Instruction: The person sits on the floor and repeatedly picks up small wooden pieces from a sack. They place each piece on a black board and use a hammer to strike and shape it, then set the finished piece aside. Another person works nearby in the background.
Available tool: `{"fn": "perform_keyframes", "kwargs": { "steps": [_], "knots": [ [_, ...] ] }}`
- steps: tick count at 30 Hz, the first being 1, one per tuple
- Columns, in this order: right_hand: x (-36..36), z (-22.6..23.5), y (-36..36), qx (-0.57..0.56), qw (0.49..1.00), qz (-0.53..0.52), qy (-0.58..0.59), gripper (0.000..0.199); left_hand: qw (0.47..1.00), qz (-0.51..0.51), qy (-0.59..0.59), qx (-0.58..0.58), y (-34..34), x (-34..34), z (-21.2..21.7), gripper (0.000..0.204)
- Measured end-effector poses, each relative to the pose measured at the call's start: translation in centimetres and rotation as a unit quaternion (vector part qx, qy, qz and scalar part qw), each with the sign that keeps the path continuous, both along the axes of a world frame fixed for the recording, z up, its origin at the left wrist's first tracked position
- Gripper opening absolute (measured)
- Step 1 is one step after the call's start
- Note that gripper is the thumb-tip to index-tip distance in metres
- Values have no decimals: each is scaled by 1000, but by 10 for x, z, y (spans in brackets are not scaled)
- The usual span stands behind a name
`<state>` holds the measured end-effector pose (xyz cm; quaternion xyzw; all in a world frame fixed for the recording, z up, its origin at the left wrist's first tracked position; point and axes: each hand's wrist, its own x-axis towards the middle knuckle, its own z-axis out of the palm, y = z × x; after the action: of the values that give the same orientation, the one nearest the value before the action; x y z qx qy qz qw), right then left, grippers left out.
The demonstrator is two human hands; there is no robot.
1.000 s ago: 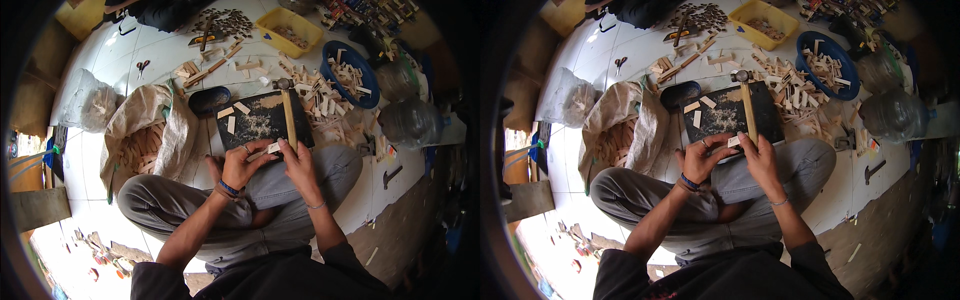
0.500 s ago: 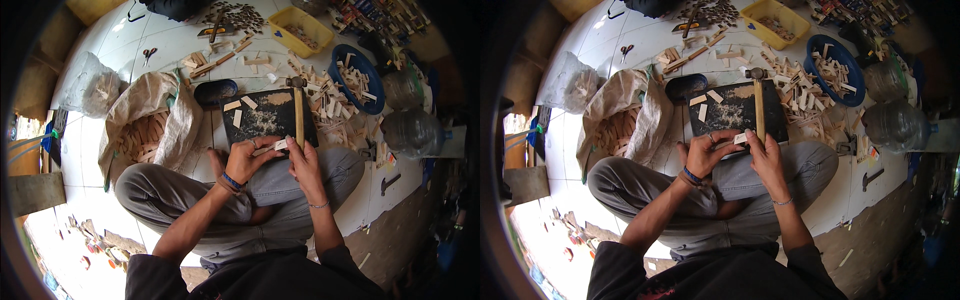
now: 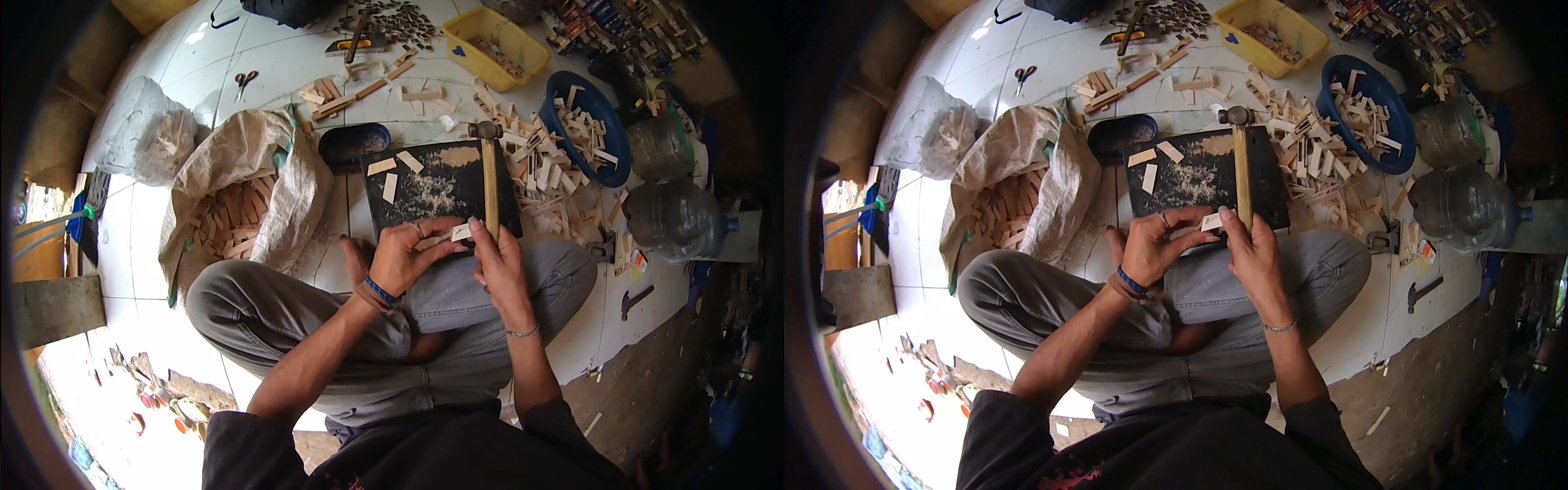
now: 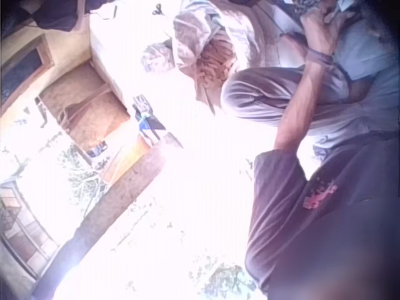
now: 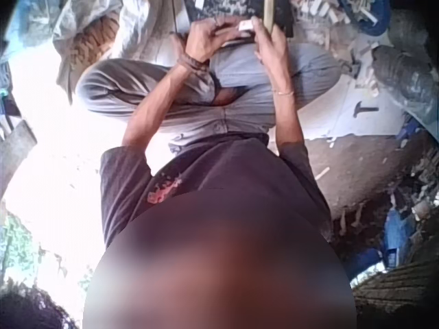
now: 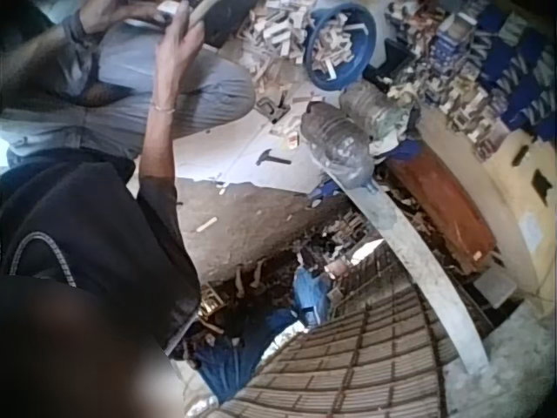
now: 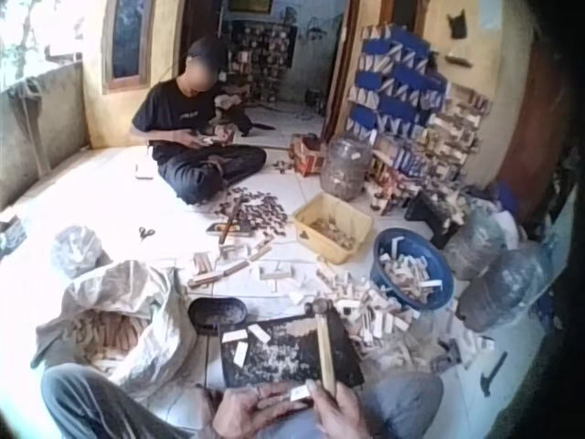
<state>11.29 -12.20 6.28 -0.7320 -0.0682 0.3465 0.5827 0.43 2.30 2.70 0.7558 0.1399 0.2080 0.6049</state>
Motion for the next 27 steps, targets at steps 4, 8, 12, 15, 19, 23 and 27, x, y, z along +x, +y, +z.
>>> {"fn": "perform_keyframes", "kwargs": {
  "steps": [4,8,12,15,19,23,27],
  "knots": [
    [2,1,0,-5,1000,7,-1,34,1000,0,9,4,0,0,0,39],
    [3,2,-1,-13,1000,7,6,34,1000,-2,-10,1,1,1,-2,38],
    [4,3,-1,-7,1000,12,9,34,1000,-3,-10,2,1,1,-3,38],
    [4,3,-1,-10,1000,15,0,34,1000,-2,-4,1,0,1,-4,38],
    [5,3,-1,-13,1000,18,-7,35,1000,-11,-6,-20,0,1,-5,37],
    [5,2,0,-25,999,20,-17,36,999,-7,-33,-30,0,2,-6,36],
    [5,3,0,-26,999,20,-21,36,999,-9,-47,-24,0,3,-6,39]
  ]
}}
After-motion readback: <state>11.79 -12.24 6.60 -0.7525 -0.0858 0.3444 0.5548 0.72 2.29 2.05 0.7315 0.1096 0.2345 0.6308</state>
